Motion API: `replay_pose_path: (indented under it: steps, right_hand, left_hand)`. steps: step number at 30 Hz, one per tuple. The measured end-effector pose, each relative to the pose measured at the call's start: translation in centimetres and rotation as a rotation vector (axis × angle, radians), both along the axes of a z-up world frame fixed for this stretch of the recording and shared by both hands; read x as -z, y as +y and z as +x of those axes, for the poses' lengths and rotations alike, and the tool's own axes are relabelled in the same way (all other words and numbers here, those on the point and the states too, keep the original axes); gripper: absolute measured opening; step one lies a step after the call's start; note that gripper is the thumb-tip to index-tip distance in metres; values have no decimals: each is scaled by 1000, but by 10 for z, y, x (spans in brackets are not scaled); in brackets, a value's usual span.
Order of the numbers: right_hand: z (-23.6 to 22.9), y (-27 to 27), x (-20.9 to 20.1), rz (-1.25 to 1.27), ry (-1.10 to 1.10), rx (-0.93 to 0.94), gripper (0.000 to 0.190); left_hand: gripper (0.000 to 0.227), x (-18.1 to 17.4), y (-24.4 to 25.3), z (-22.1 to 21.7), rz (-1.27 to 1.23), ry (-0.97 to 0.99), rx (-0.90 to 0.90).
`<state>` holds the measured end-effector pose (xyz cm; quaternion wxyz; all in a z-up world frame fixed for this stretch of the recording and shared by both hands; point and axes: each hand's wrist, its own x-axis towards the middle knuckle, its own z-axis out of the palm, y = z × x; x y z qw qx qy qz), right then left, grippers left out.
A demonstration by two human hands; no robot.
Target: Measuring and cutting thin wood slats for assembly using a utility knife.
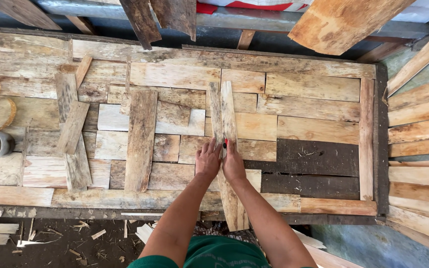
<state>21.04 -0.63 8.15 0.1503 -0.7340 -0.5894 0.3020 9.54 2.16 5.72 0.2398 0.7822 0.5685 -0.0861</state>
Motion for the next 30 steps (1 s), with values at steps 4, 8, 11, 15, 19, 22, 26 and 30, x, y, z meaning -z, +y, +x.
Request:
replay_pose_path:
  steps: [4, 8, 11, 15, 19, 22, 26, 30]
  right_hand:
    - [-7, 0, -27, -142, 104, 74, 57]
    - [-1, -8, -2, 48, 20, -22, 60]
    - [-3, -13, 0, -27, 101, 49, 57]
    - [-5, -13, -9, -49, 41, 43, 67]
    - [-5, -19, -7, -6, 16, 43, 68]
    - [-5, -21, -13, -96, 23, 52, 70]
    - [2, -34, 10, 68, 22, 9, 71]
    - [0, -39, 3, -55, 1, 37, 72]
  left_hand:
    - [71, -5, -3, -3, -7, -17, -5]
    - [71, -6, -1, -3, -3, -31, -20]
    - [71, -4, -3, -3, -18, -35, -19]
    - [72, -4, -1, -2, -29, -22, -14]
    - [71, 6, -4, -2, -18, -20, -9]
    - [73, 6, -4, -2, 14, -59, -34]
    - [71, 2, -4, -2, 5, -75, -48]
    - [70, 3, -6, -2, 23, -101, -70]
